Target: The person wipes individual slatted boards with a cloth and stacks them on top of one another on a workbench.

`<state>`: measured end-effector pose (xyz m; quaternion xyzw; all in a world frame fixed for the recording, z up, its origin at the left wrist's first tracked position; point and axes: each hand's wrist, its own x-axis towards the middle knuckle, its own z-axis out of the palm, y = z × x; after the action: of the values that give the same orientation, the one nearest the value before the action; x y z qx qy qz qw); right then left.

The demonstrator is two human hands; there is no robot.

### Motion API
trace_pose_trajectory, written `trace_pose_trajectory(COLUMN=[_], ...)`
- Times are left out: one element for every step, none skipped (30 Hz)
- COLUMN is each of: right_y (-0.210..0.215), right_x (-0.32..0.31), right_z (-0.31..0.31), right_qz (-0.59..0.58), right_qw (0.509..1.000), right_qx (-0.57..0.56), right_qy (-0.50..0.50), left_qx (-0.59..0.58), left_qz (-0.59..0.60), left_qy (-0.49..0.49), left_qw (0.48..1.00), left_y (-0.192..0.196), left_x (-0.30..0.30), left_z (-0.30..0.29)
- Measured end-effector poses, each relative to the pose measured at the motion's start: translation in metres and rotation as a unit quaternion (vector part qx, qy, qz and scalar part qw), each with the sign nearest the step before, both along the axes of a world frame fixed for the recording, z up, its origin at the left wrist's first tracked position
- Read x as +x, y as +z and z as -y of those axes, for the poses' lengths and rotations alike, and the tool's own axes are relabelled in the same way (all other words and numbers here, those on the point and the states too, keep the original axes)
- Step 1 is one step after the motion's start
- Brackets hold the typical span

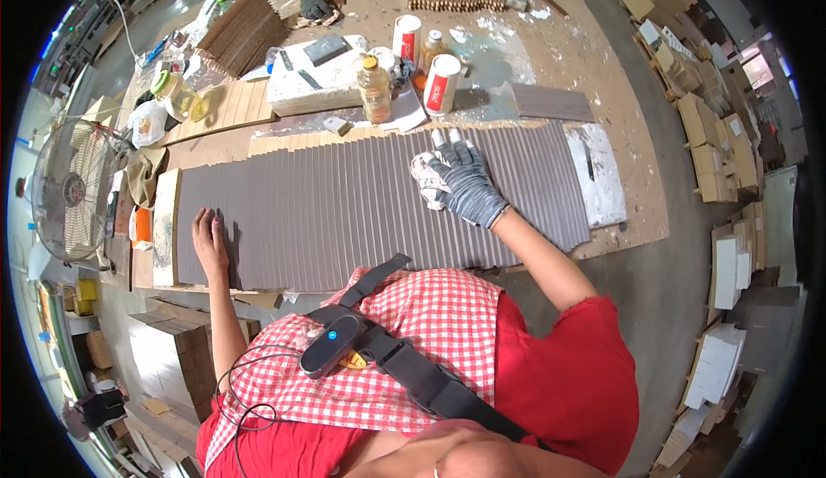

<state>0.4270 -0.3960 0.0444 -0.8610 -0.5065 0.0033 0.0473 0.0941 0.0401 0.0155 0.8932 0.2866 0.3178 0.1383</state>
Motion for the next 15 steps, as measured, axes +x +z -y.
trace_pose_trajectory(right_y=[-0.006, -0.014, -0.016, -0.018, -0.019, -0.022, -0.028, -0.035, -0.031, -0.027, -0.024, -0.022, -0.023, -0.023, -0.023], right_x=[0.003, 0.006, 0.004, 0.006, 0.009, 0.010, 0.010, 0.010, 0.013, 0.014, 0.014, 0.012, 0.007, 0.003, 0.000], right_z=[-0.001, -0.001, -0.003, -0.006, -0.011, -0.012, -0.012, -0.013, -0.018, -0.022, -0.023, -0.025, -0.027, -0.031, -0.037], right_qz=[0.007, 0.013, 0.036, 0.038, 0.024, 0.009, 0.004, 0.004, -0.020, -0.044, -0.043, -0.039, -0.290, -0.513, -0.511], right_qw=[0.998, 0.990, 0.988, 0.988, 0.988, 0.989, 0.984, 0.984, 0.981, 0.978, 0.980, 0.981, 0.909, 0.750, 0.750], right_qx=[0.059, 0.117, 0.127, 0.128, 0.114, 0.097, 0.137, 0.134, 0.143, 0.152, 0.147, 0.146, 0.294, 0.417, 0.419], right_qy=[0.037, 0.074, 0.082, 0.084, 0.098, 0.113, 0.114, 0.115, 0.127, 0.138, 0.129, 0.123, 0.055, -0.018, -0.025], left_qx=[0.001, -0.006, -0.012, -0.011, -0.007, -0.004, -0.005, -0.007, -0.007, -0.006, 0.002, -0.008, -0.009, -0.011, -0.017], left_qz=[0.007, 0.008, 0.006, 0.009, 0.006, 0.002, 0.003, 0.003, 0.005, 0.006, 0.009, 0.011, 0.014, 0.017, 0.013], left_qy=[0.002, 0.004, 0.007, 0.009, 0.012, 0.016, 0.016, 0.016, 0.017, 0.016, 0.013, 0.021, 0.019, 0.016, 0.017], left_qw=[1.000, 1.000, 1.000, 1.000, 1.000, 1.000, 1.000, 1.000, 1.000, 1.000, 1.000, 1.000, 1.000, 1.000, 1.000], left_y=[-0.001, -0.002, -0.001, -0.001, 0.000, 0.000, 0.001, 0.001, 0.003, 0.004, 0.001, 0.000, -0.002, -0.004, -0.002], left_x=[0.001, 0.003, 0.001, 0.001, 0.001, 0.001, 0.002, -0.001, 0.001, 0.004, 0.000, 0.001, -0.001, 0.000, 0.002], left_z=[0.001, 0.003, 0.003, 0.002, 0.002, 0.004, 0.004, 0.007, 0.007, 0.007, 0.004, 0.003, 0.001, -0.002, 0.000])
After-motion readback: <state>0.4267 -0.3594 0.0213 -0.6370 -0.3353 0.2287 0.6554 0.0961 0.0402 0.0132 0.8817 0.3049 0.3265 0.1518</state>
